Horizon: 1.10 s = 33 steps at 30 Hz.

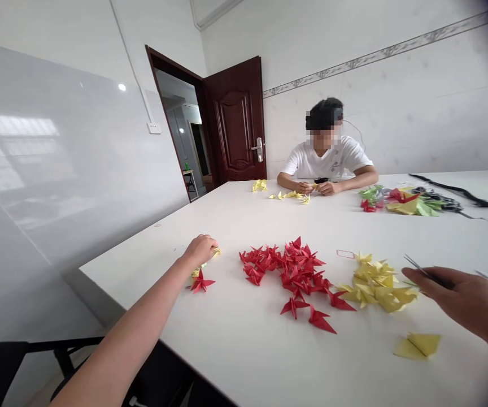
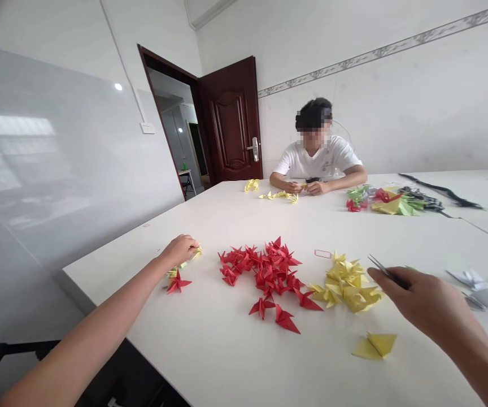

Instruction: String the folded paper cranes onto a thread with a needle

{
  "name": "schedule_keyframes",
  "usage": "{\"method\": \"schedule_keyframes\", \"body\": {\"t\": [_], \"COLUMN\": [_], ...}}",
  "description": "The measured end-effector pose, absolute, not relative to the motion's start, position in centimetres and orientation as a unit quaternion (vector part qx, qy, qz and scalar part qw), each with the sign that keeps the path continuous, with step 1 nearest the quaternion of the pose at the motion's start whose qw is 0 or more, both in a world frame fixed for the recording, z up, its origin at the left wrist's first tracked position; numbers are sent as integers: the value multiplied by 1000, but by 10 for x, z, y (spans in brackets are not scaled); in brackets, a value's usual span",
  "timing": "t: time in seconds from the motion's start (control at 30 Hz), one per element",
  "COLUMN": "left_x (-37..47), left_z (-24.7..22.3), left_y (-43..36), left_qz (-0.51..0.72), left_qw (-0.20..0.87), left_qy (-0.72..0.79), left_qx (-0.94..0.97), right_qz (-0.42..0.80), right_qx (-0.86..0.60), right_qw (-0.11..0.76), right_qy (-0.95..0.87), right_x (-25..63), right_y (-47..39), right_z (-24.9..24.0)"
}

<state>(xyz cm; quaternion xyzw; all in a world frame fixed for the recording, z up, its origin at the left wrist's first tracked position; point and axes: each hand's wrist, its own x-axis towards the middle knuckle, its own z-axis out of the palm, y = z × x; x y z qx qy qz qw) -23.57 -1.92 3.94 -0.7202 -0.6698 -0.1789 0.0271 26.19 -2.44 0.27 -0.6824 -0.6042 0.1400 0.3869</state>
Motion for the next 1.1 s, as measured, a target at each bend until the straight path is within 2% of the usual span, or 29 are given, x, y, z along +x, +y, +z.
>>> {"method": "schedule_keyframes", "body": {"t": [0.1,0.17,0.33,0.43,0.53,0.6,0.63,0.73,0.8,0.87,0.97,1.0,1.03,1.1], "left_x": [-235,-236,-224,-188,-126,-83,-64,-34,-38,-56,-89,-97,-101,-101], "left_z": [38,39,50,57,54,47,43,35,34,40,56,61,64,66], "left_y": [-16,-15,-14,-15,-21,-30,-35,-49,-51,-44,-15,-1,14,47], "left_qz": [-196,-219,-321,-397,-462,-563,-572,-533,-515,-550,-642,-637,-602,-433], "left_qw": [27,17,-23,-75,-196,-465,-560,-686,-686,-637,-489,-430,-370,-245], "left_qy": [-669,-669,-663,-646,-591,-461,-410,-347,-357,-372,-412,-444,-485,-564], "left_qx": [-716,-710,-676,-648,-631,-504,-438,-352,-371,-392,-422,-461,-515,-659], "right_qz": [168,175,120,99,130,156,164,148,138,128,109,104,102,95], "right_qx": [-717,-724,-719,-710,-683,-646,-627,-586,-573,-574,-596,-605,-614,-625], "right_qw": [303,289,346,372,396,409,410,408,405,405,407,406,403,399], "right_qy": [-605,-602,-591,-590,-600,-625,-642,-685,-699,-700,-684,-677,-671,-665], "right_x": [248,242,232,225,214,202,195,171,161,158,165,168,171,176], "right_y": [-38,-43,-52,-54,-56,-61,-65,-79,-86,-88,-83,-81,-78,-74], "right_z": [21,26,24,21,21,22,22,24,23,22,18,17,16,14]}}
